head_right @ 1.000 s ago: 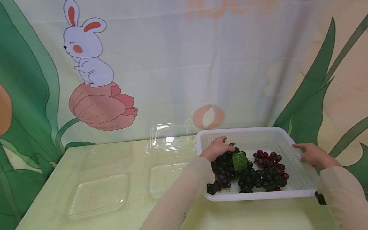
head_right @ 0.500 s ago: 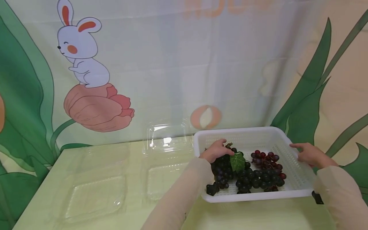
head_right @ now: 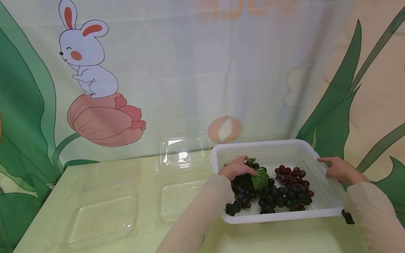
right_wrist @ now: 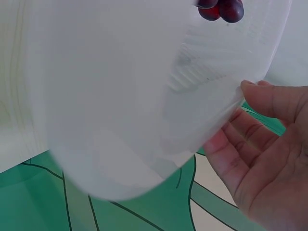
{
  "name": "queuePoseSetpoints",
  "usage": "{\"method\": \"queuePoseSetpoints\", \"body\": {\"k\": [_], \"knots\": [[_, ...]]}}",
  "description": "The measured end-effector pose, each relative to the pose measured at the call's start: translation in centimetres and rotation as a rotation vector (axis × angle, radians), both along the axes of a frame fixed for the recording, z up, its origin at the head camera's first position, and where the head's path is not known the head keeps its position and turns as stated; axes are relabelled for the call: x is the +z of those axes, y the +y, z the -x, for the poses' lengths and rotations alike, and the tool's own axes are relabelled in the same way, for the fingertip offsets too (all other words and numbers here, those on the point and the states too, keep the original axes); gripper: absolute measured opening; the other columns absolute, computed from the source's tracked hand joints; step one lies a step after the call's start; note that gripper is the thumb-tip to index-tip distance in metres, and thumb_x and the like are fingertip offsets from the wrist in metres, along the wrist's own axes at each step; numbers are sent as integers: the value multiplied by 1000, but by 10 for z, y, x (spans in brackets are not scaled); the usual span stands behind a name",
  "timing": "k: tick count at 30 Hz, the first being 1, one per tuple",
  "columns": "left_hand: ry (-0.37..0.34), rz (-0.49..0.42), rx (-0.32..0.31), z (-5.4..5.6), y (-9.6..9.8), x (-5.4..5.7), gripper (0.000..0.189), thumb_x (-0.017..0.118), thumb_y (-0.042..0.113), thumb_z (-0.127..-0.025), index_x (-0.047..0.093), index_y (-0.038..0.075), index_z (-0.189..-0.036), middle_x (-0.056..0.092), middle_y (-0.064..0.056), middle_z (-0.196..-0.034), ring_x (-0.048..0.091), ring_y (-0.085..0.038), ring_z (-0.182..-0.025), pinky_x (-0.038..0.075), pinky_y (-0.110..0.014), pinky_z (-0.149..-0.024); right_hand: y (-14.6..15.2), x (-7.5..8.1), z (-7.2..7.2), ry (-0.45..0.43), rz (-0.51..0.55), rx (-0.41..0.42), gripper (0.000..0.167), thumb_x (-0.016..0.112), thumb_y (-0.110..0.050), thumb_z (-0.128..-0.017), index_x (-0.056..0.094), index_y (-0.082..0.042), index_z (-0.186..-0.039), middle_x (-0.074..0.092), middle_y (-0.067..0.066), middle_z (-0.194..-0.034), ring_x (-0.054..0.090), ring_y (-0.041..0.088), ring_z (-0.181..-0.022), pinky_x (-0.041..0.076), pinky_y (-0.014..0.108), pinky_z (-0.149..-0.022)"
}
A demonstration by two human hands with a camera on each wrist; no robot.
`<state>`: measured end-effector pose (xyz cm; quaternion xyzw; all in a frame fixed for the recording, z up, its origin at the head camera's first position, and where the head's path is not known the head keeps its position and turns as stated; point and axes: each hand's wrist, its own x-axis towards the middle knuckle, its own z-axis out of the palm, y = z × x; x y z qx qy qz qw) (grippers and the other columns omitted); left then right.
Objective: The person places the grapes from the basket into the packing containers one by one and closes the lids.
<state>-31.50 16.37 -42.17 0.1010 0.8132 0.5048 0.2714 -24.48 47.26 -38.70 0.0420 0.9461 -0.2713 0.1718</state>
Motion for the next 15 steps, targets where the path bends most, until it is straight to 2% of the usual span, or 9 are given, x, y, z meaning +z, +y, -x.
{"method": "queuePoseSetpoints", "body": {"k": [7, 15], "knots": [[-12, 18, -24, -1, -1, 0, 79, 71, 19, -73, 27, 16, -139, 31, -4, -142, 36, -26, -125, 37, -43, -95, -1, 1, -1, 2, -8, -3, 64, 50, 2, -75, 21, 15, -130, 53, 29, -95, 51, 15, -66, 41, 30, -48], [-28, 25, -55, -2, -1, 1, 82, 73, 19, -72, 26, 17, -139, 31, -3, -142, 34, -25, -127, 37, -42, -95, -2, 1, -1, -6, -3, -1, 65, 51, 2, -75, 20, 15, -131, 50, 34, -102, 52, 16, -68, 43, 30, -50]]}}
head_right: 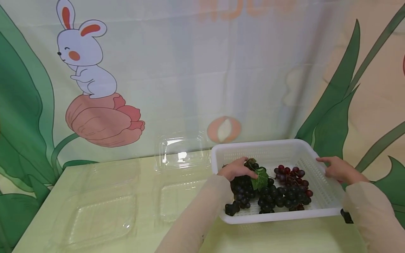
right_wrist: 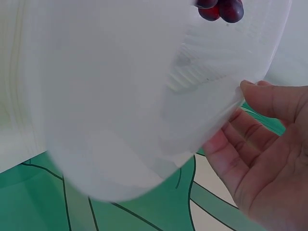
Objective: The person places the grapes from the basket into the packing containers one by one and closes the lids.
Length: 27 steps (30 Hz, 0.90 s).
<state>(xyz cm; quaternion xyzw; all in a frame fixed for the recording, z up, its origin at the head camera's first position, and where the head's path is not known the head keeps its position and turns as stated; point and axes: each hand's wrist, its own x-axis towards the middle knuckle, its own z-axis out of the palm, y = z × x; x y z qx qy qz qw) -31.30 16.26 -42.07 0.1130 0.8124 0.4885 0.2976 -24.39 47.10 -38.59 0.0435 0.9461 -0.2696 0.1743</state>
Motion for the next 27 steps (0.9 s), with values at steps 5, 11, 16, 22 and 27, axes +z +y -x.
{"method": "queuePoseSetpoints", "body": {"k": [5, 11, 16, 22, 27], "knots": [[35, 40, -52, 0, 1, -2, 79, 74, 22, -71, 31, 19, -137, 34, -2, -140, 36, -23, -126, 38, -41, -94, 1, 1, 1, -6, 1, -5, 65, 51, 2, -75, 20, 15, -131, 47, 37, -105, 53, 17, -70, 47, 32, -55], [12, 57, -118, -1, 2, -2, 79, 74, 21, -71, 30, 23, -137, 31, 1, -141, 32, -21, -128, 37, -41, -95, 0, 1, 0, -2, 1, -2, 65, 51, 2, -75, 20, 15, -130, 44, 39, -108, 53, 18, -71, 49, 33, -58], [4, 34, -173, -1, 2, -3, 82, 74, 19, -70, 28, 26, -138, 26, 3, -144, 27, -20, -131, 34, -41, -98, 0, 1, 0, -3, 1, -2, 65, 51, 2, -75, 20, 15, -130, 46, 38, -106, 52, 17, -70, 47, 32, -55], [27, 28, -217, 0, 2, -4, 82, 75, 19, -70, 29, 30, -136, 26, 5, -143, 25, -18, -132, 34, -40, -99, 0, 0, 1, -7, 4, -7, 65, 51, 2, -75, 20, 14, -131, 45, 39, -108, 52, 18, -71, 47, 32, -56], [51, 49, -243, -1, 3, -5, 82, 75, 20, -70, 28, 33, -136, 27, 6, -143, 26, -17, -131, 34, -40, -98, 1, 0, 1, -10, 1, -12, 66, 51, 2, -74, 20, 14, -131, 46, 38, -106, 52, 17, -70, 47, 33, -56]]}}
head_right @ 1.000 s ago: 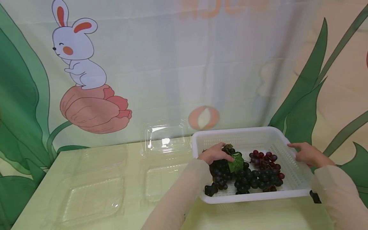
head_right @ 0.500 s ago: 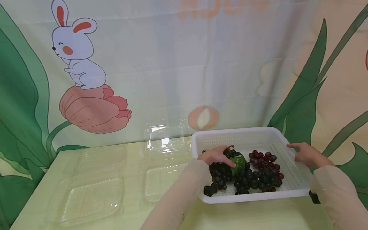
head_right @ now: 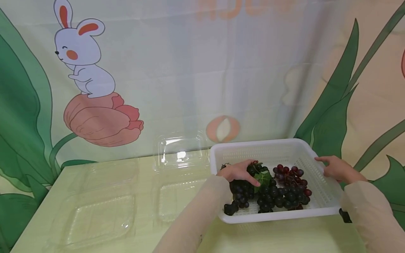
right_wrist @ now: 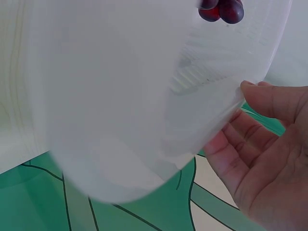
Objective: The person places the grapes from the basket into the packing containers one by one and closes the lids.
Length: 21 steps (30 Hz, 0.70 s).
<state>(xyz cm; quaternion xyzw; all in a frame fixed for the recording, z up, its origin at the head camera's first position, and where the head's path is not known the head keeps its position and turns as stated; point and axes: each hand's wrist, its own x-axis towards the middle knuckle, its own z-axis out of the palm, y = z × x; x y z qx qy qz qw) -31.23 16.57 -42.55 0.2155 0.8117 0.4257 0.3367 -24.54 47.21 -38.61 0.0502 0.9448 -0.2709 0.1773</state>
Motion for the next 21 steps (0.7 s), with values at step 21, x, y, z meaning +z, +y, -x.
{"method": "queuePoseSetpoints", "body": {"k": [21], "knots": [[194, 192, -29, -6, 4, 1, 86, 75, 36, -67, 24, 31, -136, 39, 3, -136, 43, -21, -119, 43, -37, -86, -1, 1, -1, 5, 7, 2, 66, 51, 2, -75, 19, 14, -131, 48, 37, -105, 52, 17, -70, 46, 32, -55]]}}
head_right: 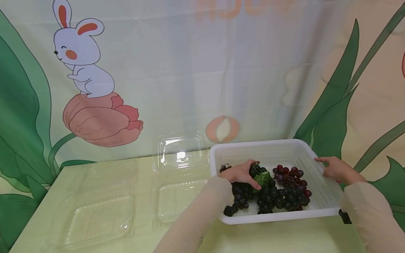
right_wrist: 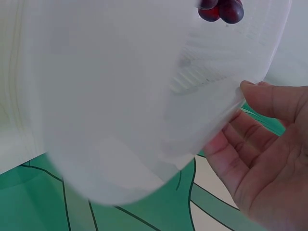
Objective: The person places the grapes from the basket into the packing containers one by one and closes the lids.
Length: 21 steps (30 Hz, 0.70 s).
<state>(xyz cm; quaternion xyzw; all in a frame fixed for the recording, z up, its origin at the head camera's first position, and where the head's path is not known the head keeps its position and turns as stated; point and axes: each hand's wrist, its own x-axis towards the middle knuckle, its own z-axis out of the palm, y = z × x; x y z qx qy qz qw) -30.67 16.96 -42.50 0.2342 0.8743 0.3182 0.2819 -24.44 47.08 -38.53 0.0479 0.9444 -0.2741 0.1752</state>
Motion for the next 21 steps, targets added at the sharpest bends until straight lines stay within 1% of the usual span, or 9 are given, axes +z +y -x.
{"method": "queuePoseSetpoints", "body": {"k": [6, 13, 16, 21], "knots": [[29, 41, -20, 1, 0, 0, 82, 74, 37, -68, 26, 33, -134, 44, 3, -131, 49, -20, -111, 44, -35, -80, -1, 0, -1, -5, 3, 0, 66, 51, 2, -75, 19, 14, -131, 48, 36, -105, 52, 16, -69, 44, 31, -53], [59, 29, -43, 1, 0, 1, 77, 72, 33, -70, 28, 35, -133, 48, 1, -127, 54, -19, -99, 44, -33, -74, 0, 0, -1, 0, 3, 2, 66, 51, 1, -75, 20, 14, -131, 47, 37, -106, 52, 17, -70, 46, 32, -54], [80, 28, -49, 2, 0, 1, 76, 72, 32, -70, 29, 35, -132, 49, 1, -126, 54, -19, -99, 44, -32, -73, 0, 0, 0, 0, 5, 3, 66, 51, 2, -75, 19, 14, -131, 47, 37, -106, 52, 17, -70, 45, 32, -54], [81, 22, -46, 4, 2, 0, 73, 73, 31, -70, 32, 37, -131, 48, 3, -127, 54, -19, -99, 44, -32, -71, -1, 1, 0, 3, -5, 2, 64, 50, 2, -76, 19, 14, -131, 48, 36, -105, 52, 17, -69, 45, 32, -53]]}}
